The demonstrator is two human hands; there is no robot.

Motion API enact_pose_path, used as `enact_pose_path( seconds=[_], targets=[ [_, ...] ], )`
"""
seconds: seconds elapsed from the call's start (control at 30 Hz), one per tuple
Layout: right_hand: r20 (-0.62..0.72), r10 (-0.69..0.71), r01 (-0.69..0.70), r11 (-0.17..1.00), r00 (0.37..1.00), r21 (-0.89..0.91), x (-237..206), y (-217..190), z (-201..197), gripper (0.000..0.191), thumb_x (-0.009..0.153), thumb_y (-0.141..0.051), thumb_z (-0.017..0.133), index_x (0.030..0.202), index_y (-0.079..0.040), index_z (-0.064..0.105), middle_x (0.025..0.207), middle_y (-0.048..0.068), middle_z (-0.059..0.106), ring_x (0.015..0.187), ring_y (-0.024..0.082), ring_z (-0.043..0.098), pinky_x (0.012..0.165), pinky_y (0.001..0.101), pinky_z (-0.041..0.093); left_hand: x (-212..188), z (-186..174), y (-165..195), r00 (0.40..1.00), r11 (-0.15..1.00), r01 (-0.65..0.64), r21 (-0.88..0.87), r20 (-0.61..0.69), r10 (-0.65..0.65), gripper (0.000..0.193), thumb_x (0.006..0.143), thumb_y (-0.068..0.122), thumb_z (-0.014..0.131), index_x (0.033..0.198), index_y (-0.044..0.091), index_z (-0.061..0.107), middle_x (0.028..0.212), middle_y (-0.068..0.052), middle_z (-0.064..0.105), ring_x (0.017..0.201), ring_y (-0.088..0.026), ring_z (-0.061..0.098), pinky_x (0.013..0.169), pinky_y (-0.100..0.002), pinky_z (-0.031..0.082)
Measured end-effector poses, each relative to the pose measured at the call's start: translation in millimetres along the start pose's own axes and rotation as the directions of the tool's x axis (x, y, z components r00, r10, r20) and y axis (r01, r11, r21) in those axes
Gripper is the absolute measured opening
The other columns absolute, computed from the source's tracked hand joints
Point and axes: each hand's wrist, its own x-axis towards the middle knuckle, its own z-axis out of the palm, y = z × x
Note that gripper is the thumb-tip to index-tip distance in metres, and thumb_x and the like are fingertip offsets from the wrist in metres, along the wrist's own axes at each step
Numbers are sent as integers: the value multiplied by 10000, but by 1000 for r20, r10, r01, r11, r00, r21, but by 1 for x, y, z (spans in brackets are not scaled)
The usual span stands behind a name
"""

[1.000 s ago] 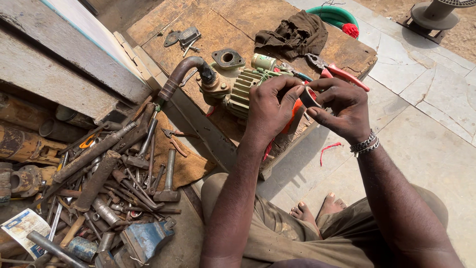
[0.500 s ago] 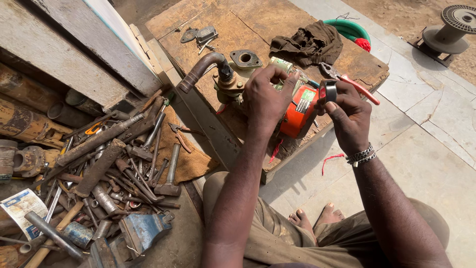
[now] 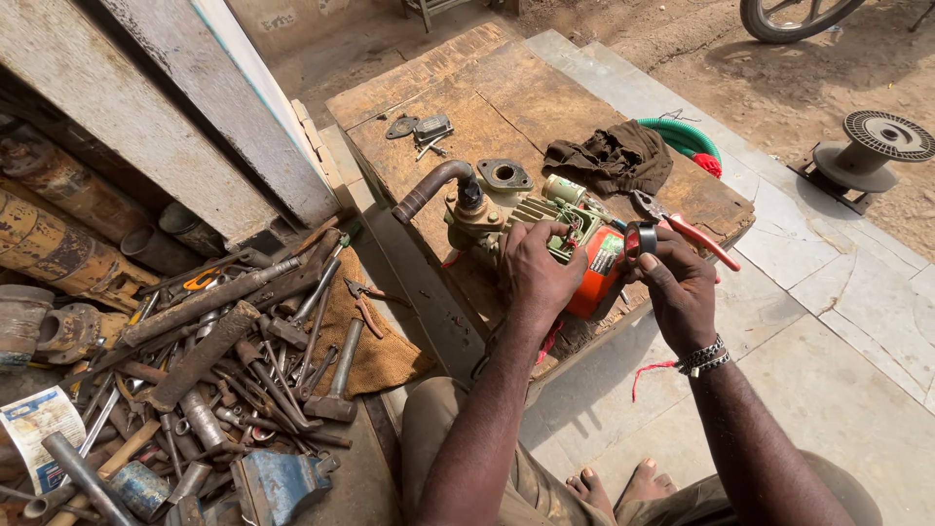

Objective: The person sits on the ground repairing a small electric water pump on a wooden bench. They use pliers to cut and strip wires, handle the pump's wiring and capacitor, and press electrical tape onto the motor housing while repositioning the pump.

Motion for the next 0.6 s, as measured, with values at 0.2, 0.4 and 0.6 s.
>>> enact_pose_path(
  seconds=[0.2, 0.4, 0.6],
  targets=[
    [61, -73, 95, 786, 995, -611, 40, -20, 2, 218, 938, -169, 734, 1044, 20, 710, 1381, 135, 651, 971, 157, 697, 824, 317, 597, 8, 6, -15, 998, 996, 22, -85, 64, -17, 276, 776, 253, 845, 891, 75, 668, 923, -104, 542, 976, -257, 577, 989, -474, 459],
    [99, 26, 53, 700, 995, -713, 66, -7, 13, 198, 905, -178, 748, 997, -5, 720, 1360, 112, 681, 854, 135, 712, 726, 298, 604, 23, 7, -23, 968, 988, 138, -70, 221, -120, 162, 930, 251, 718, 990, 103, 743, 948, -93, 620, 989, -233, 649, 948, -454, 536],
    [-24, 99, -100, 911, 995, -400, 73, 12, 17, 152, 910, -122, 747, 997, -1, 718, 1343, 91, 709, 929, 111, 721, 787, 273, 609, 28, 13, -30, 978, 1000, 19, 0, 207, -19, 136, 863, 185, 748, 898, 55, 769, 946, -133, 675, 1047, -257, 662, 1042, -459, 496]
  ],
)
